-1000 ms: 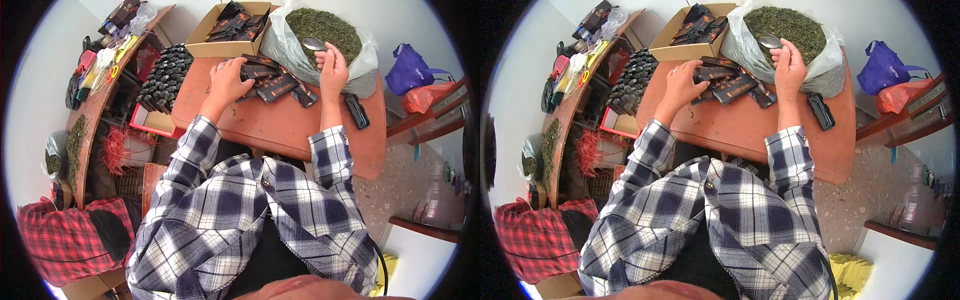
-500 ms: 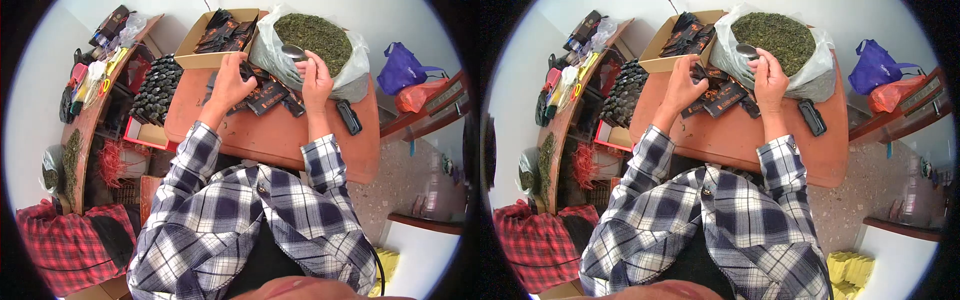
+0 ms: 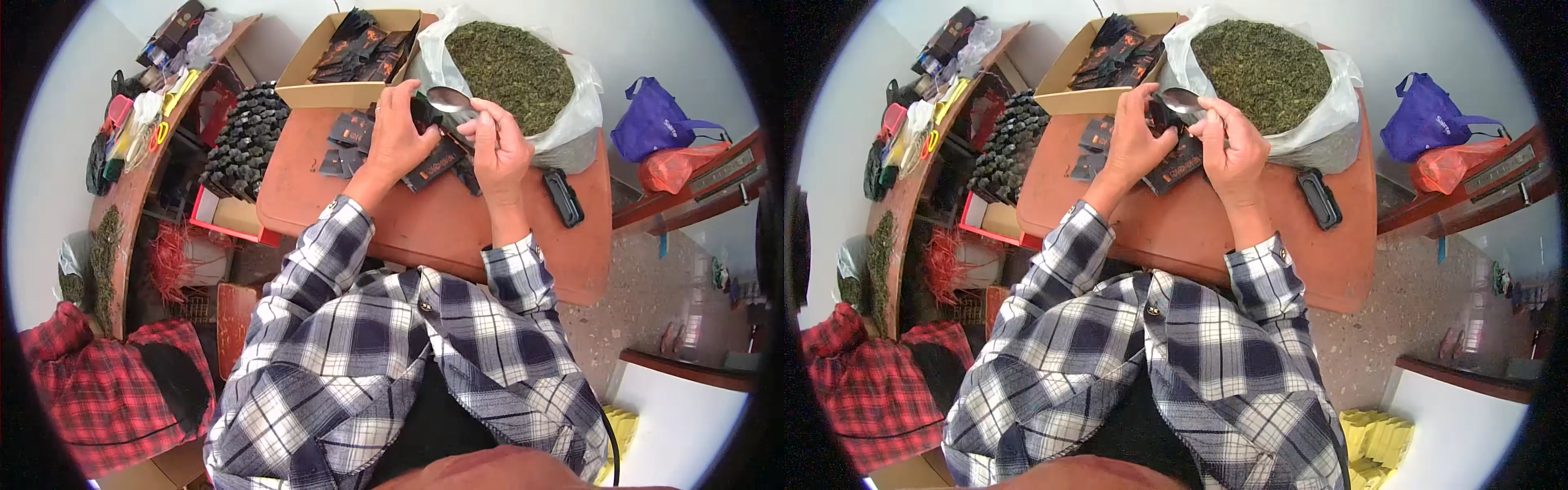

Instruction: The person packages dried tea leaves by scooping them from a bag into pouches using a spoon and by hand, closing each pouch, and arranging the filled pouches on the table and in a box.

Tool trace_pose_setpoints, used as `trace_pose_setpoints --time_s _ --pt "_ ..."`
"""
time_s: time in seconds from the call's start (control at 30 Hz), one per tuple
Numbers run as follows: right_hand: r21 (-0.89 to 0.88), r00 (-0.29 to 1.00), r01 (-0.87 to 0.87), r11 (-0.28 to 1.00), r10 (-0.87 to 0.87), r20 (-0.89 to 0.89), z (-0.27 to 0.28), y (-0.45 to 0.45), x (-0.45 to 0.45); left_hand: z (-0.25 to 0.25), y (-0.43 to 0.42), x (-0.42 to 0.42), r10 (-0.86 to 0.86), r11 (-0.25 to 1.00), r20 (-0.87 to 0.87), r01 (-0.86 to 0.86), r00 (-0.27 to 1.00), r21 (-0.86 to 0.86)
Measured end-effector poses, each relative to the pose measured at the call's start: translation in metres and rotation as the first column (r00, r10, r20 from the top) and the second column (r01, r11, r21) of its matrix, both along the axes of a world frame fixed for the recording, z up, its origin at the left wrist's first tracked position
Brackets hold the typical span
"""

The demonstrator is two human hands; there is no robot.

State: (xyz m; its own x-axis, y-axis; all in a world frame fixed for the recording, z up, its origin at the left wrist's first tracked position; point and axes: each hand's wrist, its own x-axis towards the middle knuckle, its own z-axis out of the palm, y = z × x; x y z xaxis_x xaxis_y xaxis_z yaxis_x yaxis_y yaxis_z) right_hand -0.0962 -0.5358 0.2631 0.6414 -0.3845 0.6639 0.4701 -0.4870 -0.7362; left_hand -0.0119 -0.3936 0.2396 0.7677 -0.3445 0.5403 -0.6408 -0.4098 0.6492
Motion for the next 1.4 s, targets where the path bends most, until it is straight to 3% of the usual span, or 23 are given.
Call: trace_pose_setpoints --time_s 0.23,0.43,0.5,0.57,0.67,0.9,0.93,0.97,1.1,1.17,1.3,1.4 --pt "-0.268 0.997 0.047 0.962 -0.026 0.079 -0.001 0.001 0.003 -0.009 -0.003 -0.005 -0.022 1.0 0.002 0.022 1.0 0.001" --pt "0.015 0.983 -0.013 1.0 0.015 -0.18 -0.006 -0.005 0.007 -0.021 0.002 -0.005 -0.028 0.994 -0.092 0.037 0.995 0.098" --pt "0.135 0.942 0.005 0.991 0.041 -0.333 -0.007 -0.006 0.009 -0.03 0.002 0.0 -0.029 0.992 -0.02 0.031 0.999 0.123" --pt "0.258 0.947 -0.003 0.966 0.085 -0.309 -0.02 -0.01 0.016 -0.025 0.003 -0.005 0.004 0.986 0.064 -0.015 0.998 0.165" --pt "0.4 0.945 -0.02 0.916 0.148 -0.293 -0.027 -0.019 0.021 -0.017 0.003 -0.01 0.016 0.974 0.019 -0.02 1.0 0.225" --pt "0.451 0.952 0.01 0.893 0.13 -0.278 -0.018 -0.02 0.019 -0.002 0.004 -0.011 0.044 0.957 0.084 -0.066 0.995 0.283" --pt "0.509 0.965 -0.081 0.857 0.196 -0.176 -0.017 -0.018 0.02 0.0 0.003 -0.009 0.041 0.957 0.105 -0.07 0.994 0.283" --pt "0.428 0.964 -0.005 0.904 0.118 -0.238 -0.016 -0.018 0.02 -0.001 -0.002 -0.009 0.025 0.959 0.116 -0.057 0.993 0.279" --pt "0.212 0.981 0.031 0.977 0.011 -0.194 0.003 -0.007 0.021 0.014 -0.001 -0.002 0.032 0.952 0.093 -0.059 0.995 0.3" --pt "0.224 0.987 -0.009 0.974 0.044 -0.153 0.008 -0.003 0.021 0.016 0.001 -0.003 0.039 0.961 0.124 -0.071 0.992 0.266" --pt "0.08 0.989 -0.027 0.996 0.038 -0.14 0.015 0.004 0.021 0.014 0.003 -0.001 0.055 0.986 0.155 -0.078 0.986 0.146" --pt "0.094 0.974 -0.091 0.991 0.108 -0.198 0.022 0.014 0.017 0.015 0.01 0.005 0.022 0.996 0.11 -0.031 0.994 0.084"
